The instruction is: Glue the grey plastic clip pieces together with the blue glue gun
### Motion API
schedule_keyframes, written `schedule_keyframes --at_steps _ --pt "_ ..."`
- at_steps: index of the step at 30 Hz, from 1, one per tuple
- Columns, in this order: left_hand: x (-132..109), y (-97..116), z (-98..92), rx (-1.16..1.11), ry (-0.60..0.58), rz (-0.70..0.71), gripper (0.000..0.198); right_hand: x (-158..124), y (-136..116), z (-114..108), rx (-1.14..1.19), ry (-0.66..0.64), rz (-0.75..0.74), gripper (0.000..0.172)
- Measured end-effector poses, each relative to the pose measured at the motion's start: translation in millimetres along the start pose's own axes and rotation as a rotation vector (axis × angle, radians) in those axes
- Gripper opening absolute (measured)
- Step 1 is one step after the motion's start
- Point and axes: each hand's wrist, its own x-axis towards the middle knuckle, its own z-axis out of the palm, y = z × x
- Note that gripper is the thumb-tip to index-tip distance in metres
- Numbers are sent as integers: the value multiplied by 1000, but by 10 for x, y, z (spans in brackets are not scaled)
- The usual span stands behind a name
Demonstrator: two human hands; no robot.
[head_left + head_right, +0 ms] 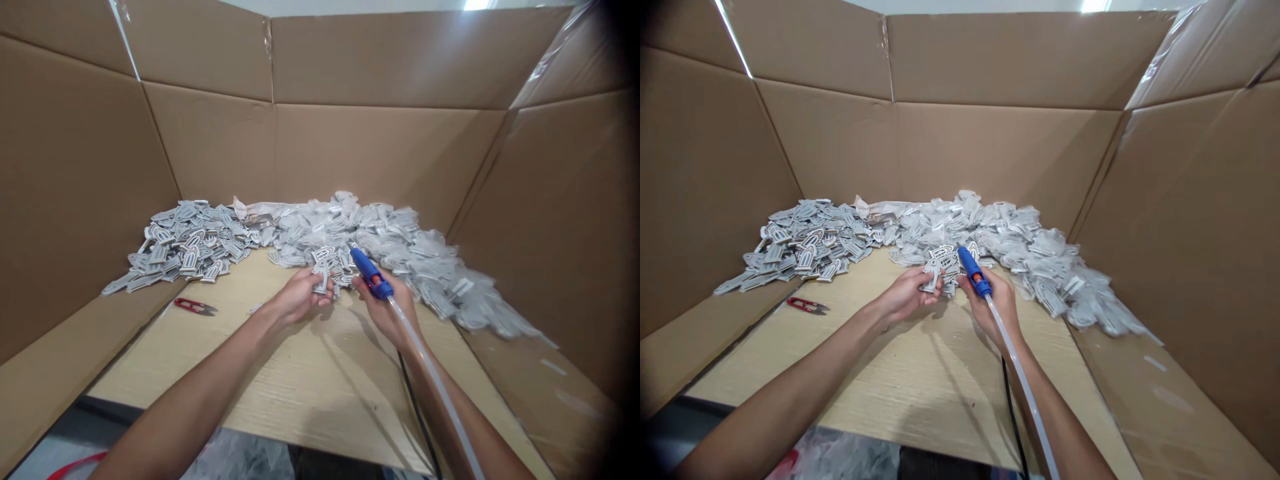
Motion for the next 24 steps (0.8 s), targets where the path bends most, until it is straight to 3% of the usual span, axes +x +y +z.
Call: schedule_keyframes --at_steps 6,9,14,24 --pt "22 -9 -17 70 108 49 18 -33 -55 -28 80 -189 111 50" --pt "42 -31 -13 48 99 87 26 -45 -86 -31 41 -274 123 56" --pt "45 -52 20 38 61 129 38 -62 -143 -29 -34 -279 40 55" --pt "34 -76 17 72 2 112 35 -63 -157 -16 6 -282 17 47"
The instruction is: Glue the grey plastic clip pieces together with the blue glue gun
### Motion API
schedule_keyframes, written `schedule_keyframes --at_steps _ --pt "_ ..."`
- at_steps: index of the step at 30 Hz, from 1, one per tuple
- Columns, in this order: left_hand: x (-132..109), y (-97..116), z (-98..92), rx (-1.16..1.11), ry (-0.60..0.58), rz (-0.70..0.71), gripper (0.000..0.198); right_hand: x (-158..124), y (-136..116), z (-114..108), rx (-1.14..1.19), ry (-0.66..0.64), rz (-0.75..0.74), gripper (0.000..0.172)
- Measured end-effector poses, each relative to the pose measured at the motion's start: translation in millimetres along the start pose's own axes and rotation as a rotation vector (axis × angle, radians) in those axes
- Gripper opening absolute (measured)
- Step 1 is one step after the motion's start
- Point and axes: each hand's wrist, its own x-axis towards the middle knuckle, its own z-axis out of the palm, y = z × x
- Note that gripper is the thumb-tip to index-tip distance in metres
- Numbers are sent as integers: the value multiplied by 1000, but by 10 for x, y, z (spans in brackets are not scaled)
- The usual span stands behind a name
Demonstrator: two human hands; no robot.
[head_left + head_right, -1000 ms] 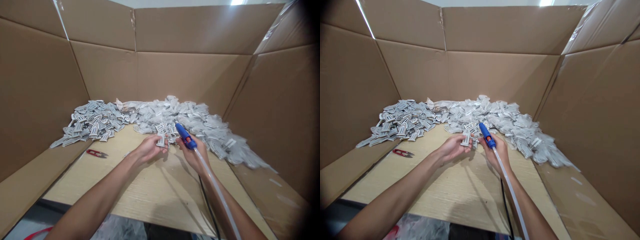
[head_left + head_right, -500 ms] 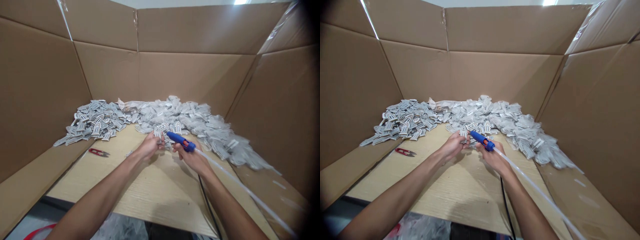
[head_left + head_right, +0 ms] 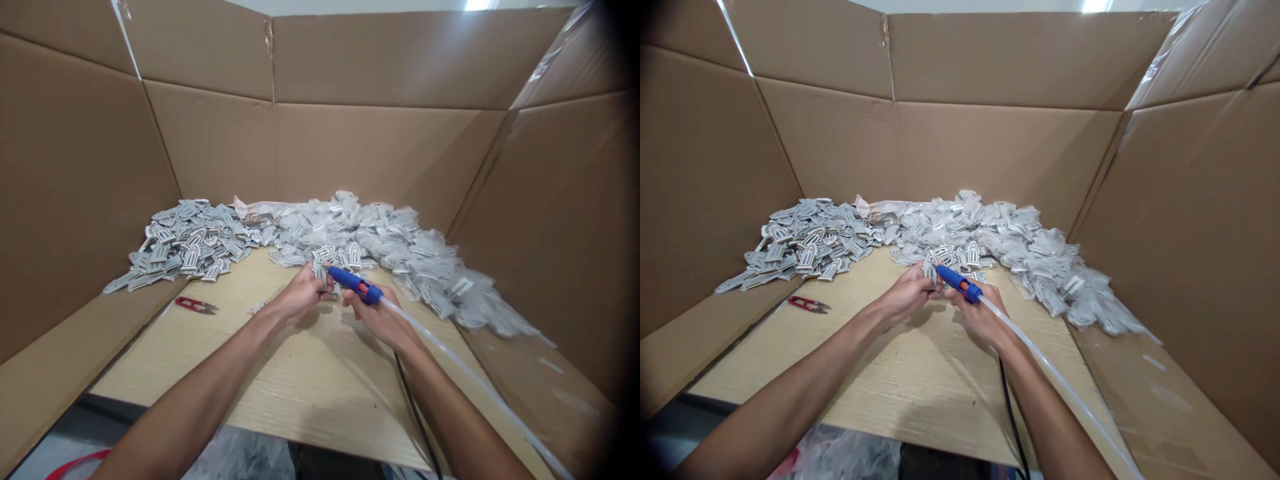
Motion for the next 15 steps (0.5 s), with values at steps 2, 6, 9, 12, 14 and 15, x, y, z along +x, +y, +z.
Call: schedule_keyframes --at_steps 2,6,9,12,14,15 --pt "-7 -2 -4 16 -13 -8 35 4 -4 0 3 -1 -5 45" --pt "-5 -18 -16 31 -33 4 35 13 3 7 5 -2 -13 41" --pt "21 -59 -46 35 -50 7 36 15 11 16 14 3 -8 41" --pt "57 -119 -95 49 -75 28 36 10 -5 21 28 -2 -1 39" --pt "77 -154 -126 76 -78 44 34 5 -28 19 33 -7 7 39" --pt "83 -165 -138 88 -76 49 34 4 -39 16 32 -9 13 40"
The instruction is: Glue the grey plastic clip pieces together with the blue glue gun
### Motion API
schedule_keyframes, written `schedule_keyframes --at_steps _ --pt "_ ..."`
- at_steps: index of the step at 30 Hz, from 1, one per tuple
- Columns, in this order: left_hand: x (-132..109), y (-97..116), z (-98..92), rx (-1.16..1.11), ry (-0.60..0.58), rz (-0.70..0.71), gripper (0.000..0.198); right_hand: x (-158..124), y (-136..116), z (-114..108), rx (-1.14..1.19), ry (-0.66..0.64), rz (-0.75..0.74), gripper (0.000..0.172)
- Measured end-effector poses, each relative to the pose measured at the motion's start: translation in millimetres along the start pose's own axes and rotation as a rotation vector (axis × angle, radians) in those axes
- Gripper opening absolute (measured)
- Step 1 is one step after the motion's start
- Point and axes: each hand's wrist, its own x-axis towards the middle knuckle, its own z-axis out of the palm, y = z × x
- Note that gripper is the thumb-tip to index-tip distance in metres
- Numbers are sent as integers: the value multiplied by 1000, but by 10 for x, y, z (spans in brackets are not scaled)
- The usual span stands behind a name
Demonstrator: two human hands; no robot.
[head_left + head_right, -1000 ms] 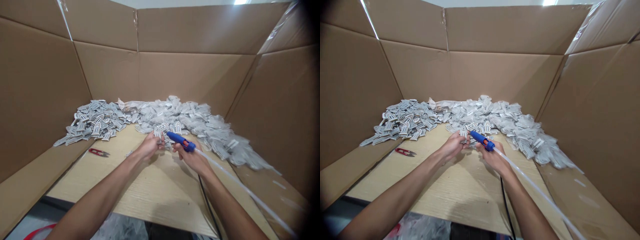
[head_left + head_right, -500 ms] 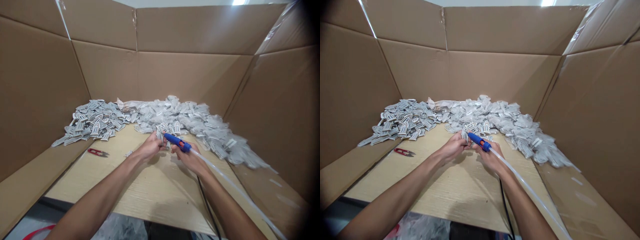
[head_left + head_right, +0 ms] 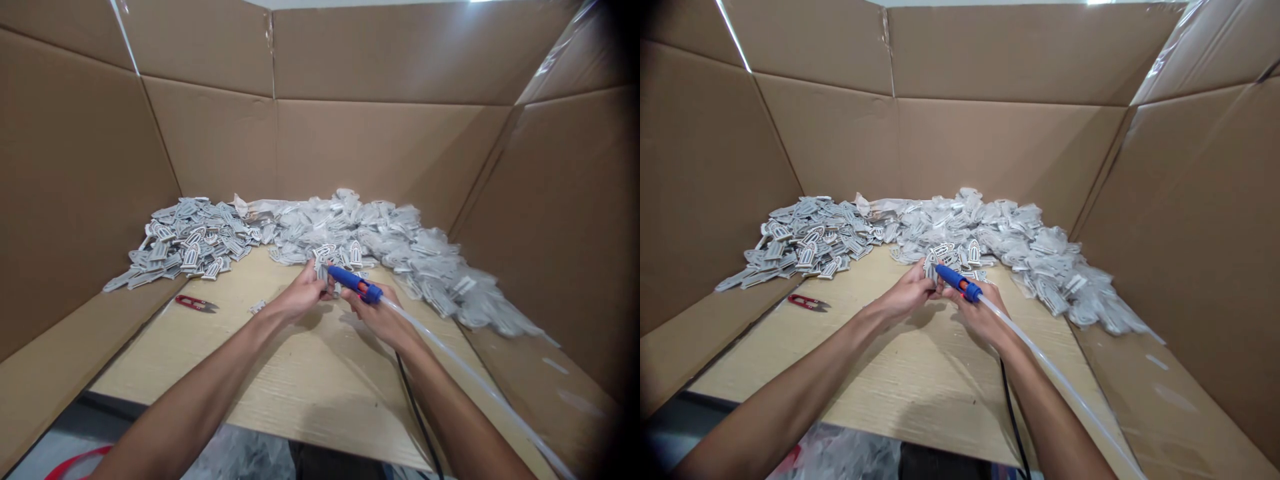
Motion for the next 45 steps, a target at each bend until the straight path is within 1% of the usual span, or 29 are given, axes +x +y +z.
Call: schedule_keyframes --at_steps 4,7,11,16,21,23,25,29,31,33,36,38,39,41,42,43,45 --pt "-14 19 -3 55 1 -8 34 3 -26 -19 -22 -16 20 39" --pt "-50 87 33 109 14 -23 33 6 -26 -34 -45 -25 29 38" --pt "-100 181 96 130 25 -23 31 7 -26 -45 -73 -31 23 38" --pt "-151 279 154 176 63 -59 29 7 -7 -37 -92 -34 15 39" --pt "-164 296 159 173 68 -67 30 -3 27 -18 -86 -12 -20 40" --pt "-157 282 148 164 75 -71 29 -4 33 -15 -85 -2 -47 40" --pt "-154 271 132 174 91 -73 28 0 35 -14 -94 -19 -89 37" --pt "-162 270 99 224 123 -82 31 8 58 -6 -120 -123 -212 25" --pt "-168 280 90 223 110 -78 32 4 91 3 -144 -160 -272 20" --pt "-172 297 91 221 74 -74 30 -11 137 13 -218 -163 -321 17" --pt "-175 324 111 221 33 -92 29 -44 196 29 -424 -86 -374 13" --pt "-173 330 130 186 38 -109 33 -62 207 41 -513 24 -392 10" --pt "-172 328 139 157 41 -110 36 -68 202 46 -514 92 -397 9" --pt "-168 317 151 111 37 -107 36 -69 175 55 -431 229 -378 15" --pt "-167 311 154 104 26 -108 33 -63 156 59 -360 276 -339 20" --pt "-167 307 156 107 13 -111 29 -54 139 63 -275 295 -276 25" --pt "-174 309 160 141 -26 -115 22 -25 115 69 -62 272 -96 35"
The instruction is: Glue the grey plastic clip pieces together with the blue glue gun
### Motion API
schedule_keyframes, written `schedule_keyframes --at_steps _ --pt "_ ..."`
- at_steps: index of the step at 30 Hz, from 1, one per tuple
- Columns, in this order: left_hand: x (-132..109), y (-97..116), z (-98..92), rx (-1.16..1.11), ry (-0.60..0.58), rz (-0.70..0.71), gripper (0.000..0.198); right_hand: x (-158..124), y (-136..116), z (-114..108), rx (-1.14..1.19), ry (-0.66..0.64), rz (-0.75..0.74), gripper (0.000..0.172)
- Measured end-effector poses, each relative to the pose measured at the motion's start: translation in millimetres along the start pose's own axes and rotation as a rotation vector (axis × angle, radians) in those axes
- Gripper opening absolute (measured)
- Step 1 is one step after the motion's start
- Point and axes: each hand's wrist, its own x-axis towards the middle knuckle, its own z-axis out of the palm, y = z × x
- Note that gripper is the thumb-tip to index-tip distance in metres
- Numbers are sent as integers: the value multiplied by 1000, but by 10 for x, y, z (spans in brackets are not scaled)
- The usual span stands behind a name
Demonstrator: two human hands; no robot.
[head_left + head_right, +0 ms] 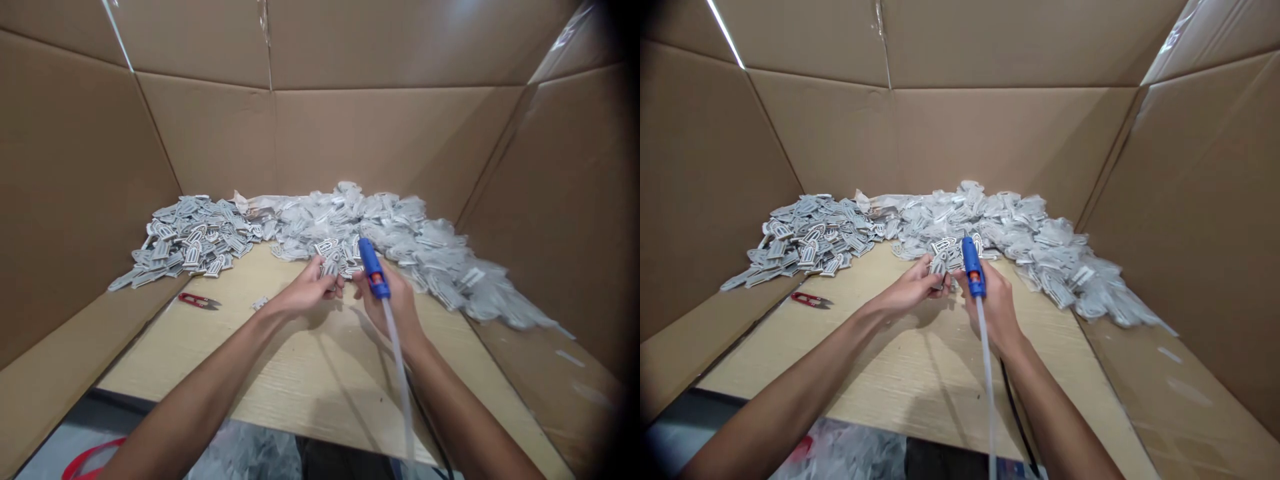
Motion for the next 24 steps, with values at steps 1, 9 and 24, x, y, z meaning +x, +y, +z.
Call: schedule_keyframes --at_steps 1,9,24 --pt "-7 5 3 29 -29 8 19 19 -2 8 106 -32 110 42" --pt "-82 8 17 260 -252 -12 28 172 33 14 688 -53 357 65" --pt "-27 20 19 168 12 -5 28 140 8 -39 418 -103 415 57"
